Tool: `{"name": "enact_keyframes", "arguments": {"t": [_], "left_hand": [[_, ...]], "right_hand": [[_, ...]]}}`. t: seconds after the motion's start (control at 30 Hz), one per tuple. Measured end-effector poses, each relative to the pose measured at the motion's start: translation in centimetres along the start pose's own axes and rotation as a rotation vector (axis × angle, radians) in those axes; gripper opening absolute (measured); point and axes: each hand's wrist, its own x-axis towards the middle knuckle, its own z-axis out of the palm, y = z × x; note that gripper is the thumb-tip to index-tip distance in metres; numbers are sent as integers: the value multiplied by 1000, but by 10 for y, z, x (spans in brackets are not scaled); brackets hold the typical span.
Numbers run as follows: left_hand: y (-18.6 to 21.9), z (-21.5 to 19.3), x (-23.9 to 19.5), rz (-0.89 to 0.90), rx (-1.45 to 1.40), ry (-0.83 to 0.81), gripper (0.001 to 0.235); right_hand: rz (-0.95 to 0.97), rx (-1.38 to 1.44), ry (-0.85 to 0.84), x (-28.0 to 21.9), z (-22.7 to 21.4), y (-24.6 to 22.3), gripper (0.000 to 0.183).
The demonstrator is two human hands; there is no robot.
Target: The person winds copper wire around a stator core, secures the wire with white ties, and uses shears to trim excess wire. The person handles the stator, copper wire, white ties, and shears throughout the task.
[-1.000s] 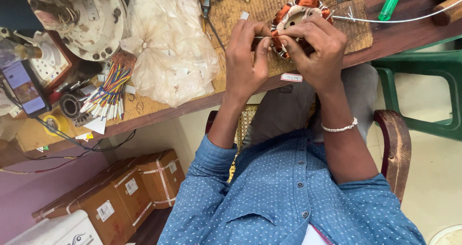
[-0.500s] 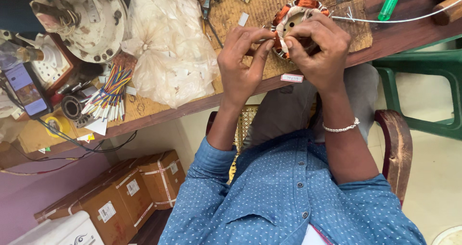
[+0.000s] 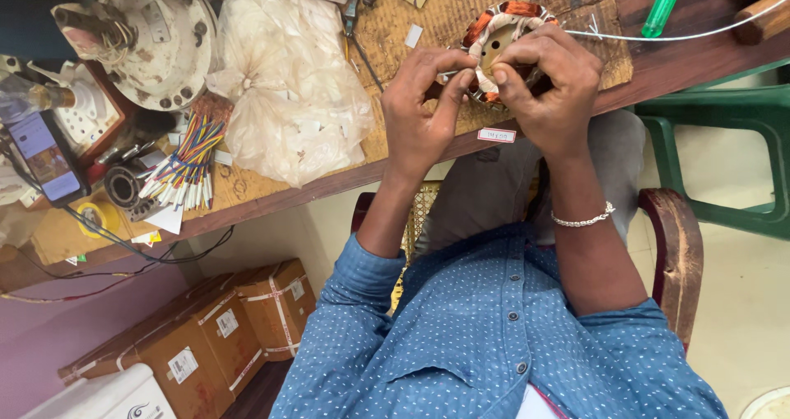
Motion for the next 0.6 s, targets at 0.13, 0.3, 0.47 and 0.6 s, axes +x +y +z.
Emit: {"name": "enact_keyframes", "arguments": {"t": [0.13, 0.3, 0.47, 0.6], "left_hand": [[1, 4, -1, -39, -118, 8, 10], [4, 7, -2, -69, -129, 42, 9], [6, 9, 1, -2, -65, 31, 7], [9, 12, -2, 70, 82, 42, 6]], "right_hand": [[23, -3, -1, 1, 0, -1, 9], [-5, 8, 5, 6, 0, -7, 10], [171, 114, 13, 14, 2, -17, 23], [115, 59, 26, 12, 1, -16, 16]]}}
